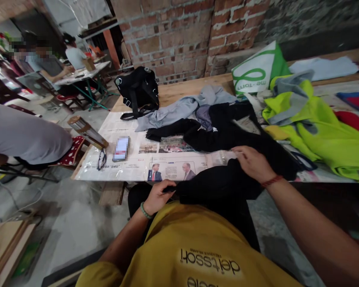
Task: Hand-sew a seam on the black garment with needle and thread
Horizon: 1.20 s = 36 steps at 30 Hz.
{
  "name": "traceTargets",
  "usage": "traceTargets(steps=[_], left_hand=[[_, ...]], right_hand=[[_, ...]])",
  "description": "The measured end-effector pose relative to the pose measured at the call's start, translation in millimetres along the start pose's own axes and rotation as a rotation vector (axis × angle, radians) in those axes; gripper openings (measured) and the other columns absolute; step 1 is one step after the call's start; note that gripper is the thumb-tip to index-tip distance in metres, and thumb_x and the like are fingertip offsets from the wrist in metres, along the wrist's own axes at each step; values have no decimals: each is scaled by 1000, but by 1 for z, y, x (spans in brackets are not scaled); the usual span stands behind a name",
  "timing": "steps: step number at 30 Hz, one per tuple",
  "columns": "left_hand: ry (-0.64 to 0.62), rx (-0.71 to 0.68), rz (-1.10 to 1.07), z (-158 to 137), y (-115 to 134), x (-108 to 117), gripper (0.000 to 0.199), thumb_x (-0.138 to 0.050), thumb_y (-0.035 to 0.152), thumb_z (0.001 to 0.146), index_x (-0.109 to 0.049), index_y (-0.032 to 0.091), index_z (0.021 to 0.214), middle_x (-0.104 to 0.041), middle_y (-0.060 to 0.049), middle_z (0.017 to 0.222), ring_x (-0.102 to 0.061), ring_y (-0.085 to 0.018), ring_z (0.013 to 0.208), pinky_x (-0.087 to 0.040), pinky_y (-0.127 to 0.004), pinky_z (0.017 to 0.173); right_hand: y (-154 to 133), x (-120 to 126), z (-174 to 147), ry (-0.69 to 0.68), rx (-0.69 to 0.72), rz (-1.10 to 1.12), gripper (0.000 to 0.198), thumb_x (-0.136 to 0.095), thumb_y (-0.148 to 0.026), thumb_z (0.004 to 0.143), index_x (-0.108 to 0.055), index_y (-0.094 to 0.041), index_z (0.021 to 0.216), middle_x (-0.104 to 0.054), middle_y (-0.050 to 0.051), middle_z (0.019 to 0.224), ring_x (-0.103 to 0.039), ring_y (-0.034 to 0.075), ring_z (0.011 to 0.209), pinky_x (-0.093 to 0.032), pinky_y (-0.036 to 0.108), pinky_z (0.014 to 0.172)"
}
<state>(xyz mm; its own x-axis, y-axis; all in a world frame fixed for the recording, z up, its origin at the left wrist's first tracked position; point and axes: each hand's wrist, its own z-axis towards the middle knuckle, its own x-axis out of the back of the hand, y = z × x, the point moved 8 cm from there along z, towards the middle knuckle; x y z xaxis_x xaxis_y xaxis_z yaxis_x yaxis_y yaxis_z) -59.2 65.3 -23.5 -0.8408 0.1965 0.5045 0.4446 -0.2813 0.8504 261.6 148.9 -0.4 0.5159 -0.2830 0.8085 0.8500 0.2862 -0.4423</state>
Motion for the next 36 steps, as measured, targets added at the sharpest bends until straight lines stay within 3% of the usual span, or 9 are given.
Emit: traceTargets(steps=[3,6,9,14,18,22,29,32,36], left_hand=[[94,55,27,-6,-3,19,13,-56,23,77,-62,17,88,-66,-3,84,-60,-14,77,-48,-24,73],[158,84,100,3,-1,46,13,-56,24,78,-61,17,88,-65,-2,85,-61,-15,83,-48,-26,79],[214,-40,224,47,28,84,12,-55,23,78,-60,18,88,-65,-2,90,-60,-15,85,-48,-27,80],[470,-399,461,163,127,165,11,-57,21,79,-57,18,89,-63,-2,91,-58,-15,89,-46,-30,84],[632,-575,497,198,176,201,10,-52,23,83,-55,21,93,-62,-1,92,-57,-16,92,-46,-31,84],[571,-569,533,162,129,167,18,-46,14,82,-56,18,96,-62,-3,96,-56,-16,95,-45,-31,86],[146,-364,492,32,-34,33,43,-36,-1,67,-59,17,99,-64,-6,92,-56,-18,93,-47,-35,84],[96,-246,439,5,-56,18,53,-36,-1,64,-56,18,110,-63,-7,101,-53,-20,104,-42,-40,93],[-65,-170,386,4,-46,19,58,-44,4,68,-48,21,123,-63,-6,107,-50,-21,110,-36,-42,99]], right_hand=[[14,-48,-5,-287,98,-271,22,-43,-22,83,-63,-15,90,-67,9,76,-61,20,71,-41,29,65],[34,-42,7,-299,-39,-412,29,-44,-27,85,-61,-13,103,-65,8,66,-57,17,54,-33,25,53],[18,29,63,12,-92,-420,39,-38,-33,89,-60,-4,103,-66,13,78,-59,15,63,-30,26,57],[-49,184,169,446,39,-377,72,-9,-49,89,-48,6,115,-57,20,106,-56,27,99,-30,38,69],[-91,243,174,669,180,-388,77,-3,-50,89,-45,9,115,-51,22,113,-50,30,107,-30,42,74],[-72,204,123,712,129,-390,54,-17,-33,94,-54,3,107,-56,21,104,-52,21,103,-35,35,81],[39,34,-19,200,-116,-286,26,-38,-29,80,-59,-16,78,-58,8,65,-54,18,61,-37,28,58],[63,9,-63,220,-226,-214,27,-39,-34,78,-58,-16,85,-61,10,71,-57,21,62,-39,30,56],[71,15,-83,332,-396,-137,28,-37,-37,80,-54,-18,94,-62,7,68,-60,23,63,-43,32,60]])
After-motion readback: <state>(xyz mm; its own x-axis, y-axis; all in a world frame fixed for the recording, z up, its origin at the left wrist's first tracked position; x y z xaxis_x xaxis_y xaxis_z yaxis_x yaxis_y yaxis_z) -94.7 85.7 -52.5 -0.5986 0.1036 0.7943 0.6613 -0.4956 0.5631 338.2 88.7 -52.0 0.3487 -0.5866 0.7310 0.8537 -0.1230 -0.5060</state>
